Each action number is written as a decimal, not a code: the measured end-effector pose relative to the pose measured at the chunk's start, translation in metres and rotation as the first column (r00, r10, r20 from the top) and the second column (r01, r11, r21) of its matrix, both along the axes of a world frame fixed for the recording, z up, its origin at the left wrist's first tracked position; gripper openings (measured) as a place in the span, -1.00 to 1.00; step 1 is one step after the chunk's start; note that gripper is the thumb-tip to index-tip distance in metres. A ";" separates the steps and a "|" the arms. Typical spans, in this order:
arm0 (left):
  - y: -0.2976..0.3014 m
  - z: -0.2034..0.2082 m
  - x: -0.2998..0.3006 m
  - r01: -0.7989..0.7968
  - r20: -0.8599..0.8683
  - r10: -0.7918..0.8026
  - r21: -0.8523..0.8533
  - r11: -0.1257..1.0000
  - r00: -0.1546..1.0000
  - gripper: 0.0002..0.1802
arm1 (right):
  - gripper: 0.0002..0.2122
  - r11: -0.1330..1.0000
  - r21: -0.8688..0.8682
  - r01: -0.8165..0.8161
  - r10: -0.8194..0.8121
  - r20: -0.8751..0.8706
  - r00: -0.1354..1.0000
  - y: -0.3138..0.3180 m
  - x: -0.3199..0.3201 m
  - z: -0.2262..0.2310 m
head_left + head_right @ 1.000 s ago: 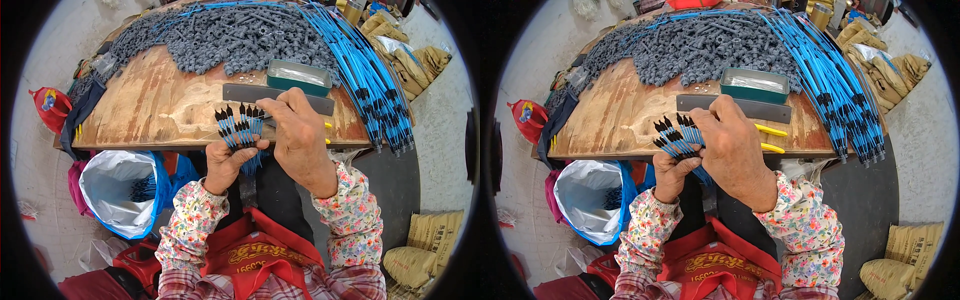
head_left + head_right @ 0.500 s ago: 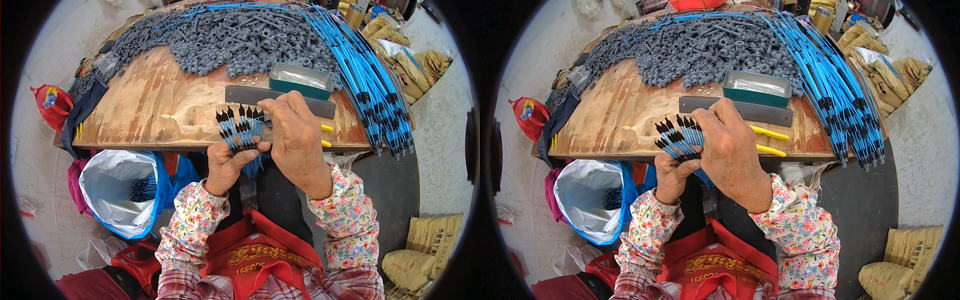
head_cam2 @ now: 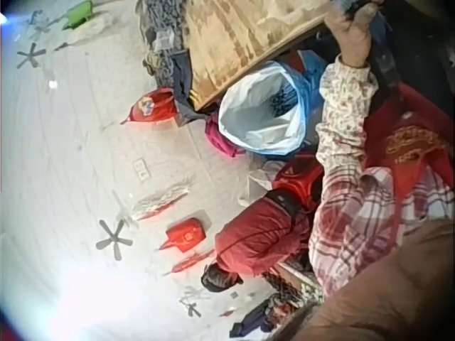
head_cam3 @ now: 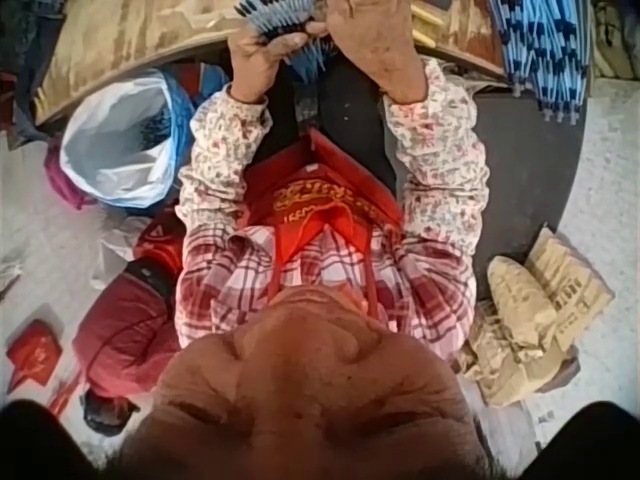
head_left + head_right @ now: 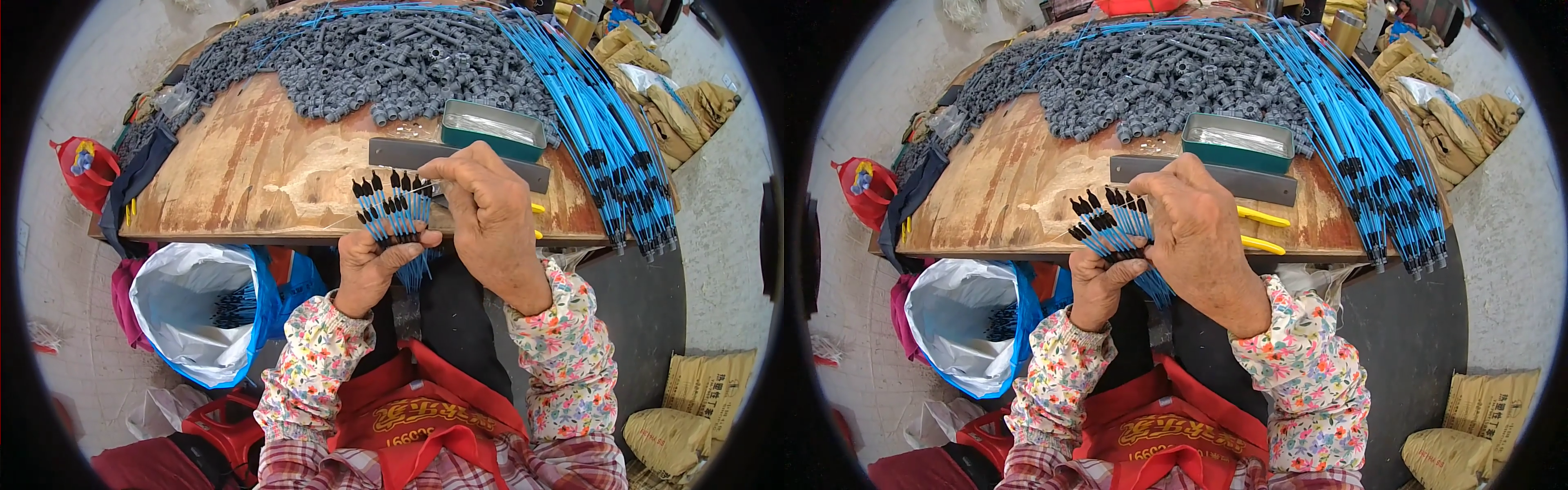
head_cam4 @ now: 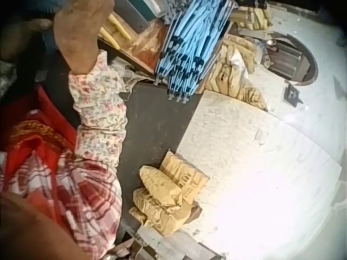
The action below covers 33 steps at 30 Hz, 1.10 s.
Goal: Trimming and assembling blue industrial cables or tubes at a manufacturing workbench.
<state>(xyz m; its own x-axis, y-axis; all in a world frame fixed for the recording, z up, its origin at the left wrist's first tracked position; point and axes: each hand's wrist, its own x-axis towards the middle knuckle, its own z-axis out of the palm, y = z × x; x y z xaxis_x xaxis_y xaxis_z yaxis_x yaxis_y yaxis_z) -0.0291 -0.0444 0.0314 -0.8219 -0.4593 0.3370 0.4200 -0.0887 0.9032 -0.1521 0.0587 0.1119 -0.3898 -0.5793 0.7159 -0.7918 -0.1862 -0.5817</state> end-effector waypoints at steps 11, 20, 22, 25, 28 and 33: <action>0.002 0.000 -0.002 -0.015 -0.057 0.015 -0.013 1.000 0.998 -0.73 | -0.76 0.992 0.001 0.127 -0.125 -0.185 0.975 0.000 0.005 -0.004; 0.001 -0.001 -0.001 -0.009 -0.033 0.009 0.005 1.000 0.999 -0.73 | -0.86 1.000 -0.004 0.013 -0.013 -0.097 0.995 -0.003 -0.004 -0.001; 0.001 -0.002 -0.002 -0.003 -0.033 0.003 -0.001 1.000 0.999 -0.74 | -0.89 1.000 0.011 0.018 -0.017 -0.094 0.995 -0.003 -0.006 0.002; 0.000 -0.002 -0.001 -0.003 -0.028 0.003 -0.011 1.000 1.000 -0.74 | -0.89 0.999 0.040 0.005 0.001 -0.141 0.990 -0.006 -0.005 0.008; -0.001 0.001 0.000 0.006 -0.014 -0.007 -0.051 0.999 1.000 -0.74 | -0.90 0.993 0.118 -0.009 0.031 -0.181 0.983 -0.007 -0.009 0.013; -0.005 -0.007 0.001 0.070 -0.006 -0.070 0.029 0.997 0.998 -0.76 | -0.88 0.968 0.249 -0.013 0.071 -0.225 0.972 -0.004 -0.014 0.019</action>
<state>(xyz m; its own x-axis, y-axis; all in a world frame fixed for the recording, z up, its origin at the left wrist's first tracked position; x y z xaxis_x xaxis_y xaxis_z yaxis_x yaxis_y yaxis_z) -0.0282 -0.0495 0.0248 -0.8506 -0.4102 0.3289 0.4167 -0.1444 0.8975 -0.1658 0.0552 0.1313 -0.2025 -0.7597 0.6180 -0.9041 -0.0973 -0.4160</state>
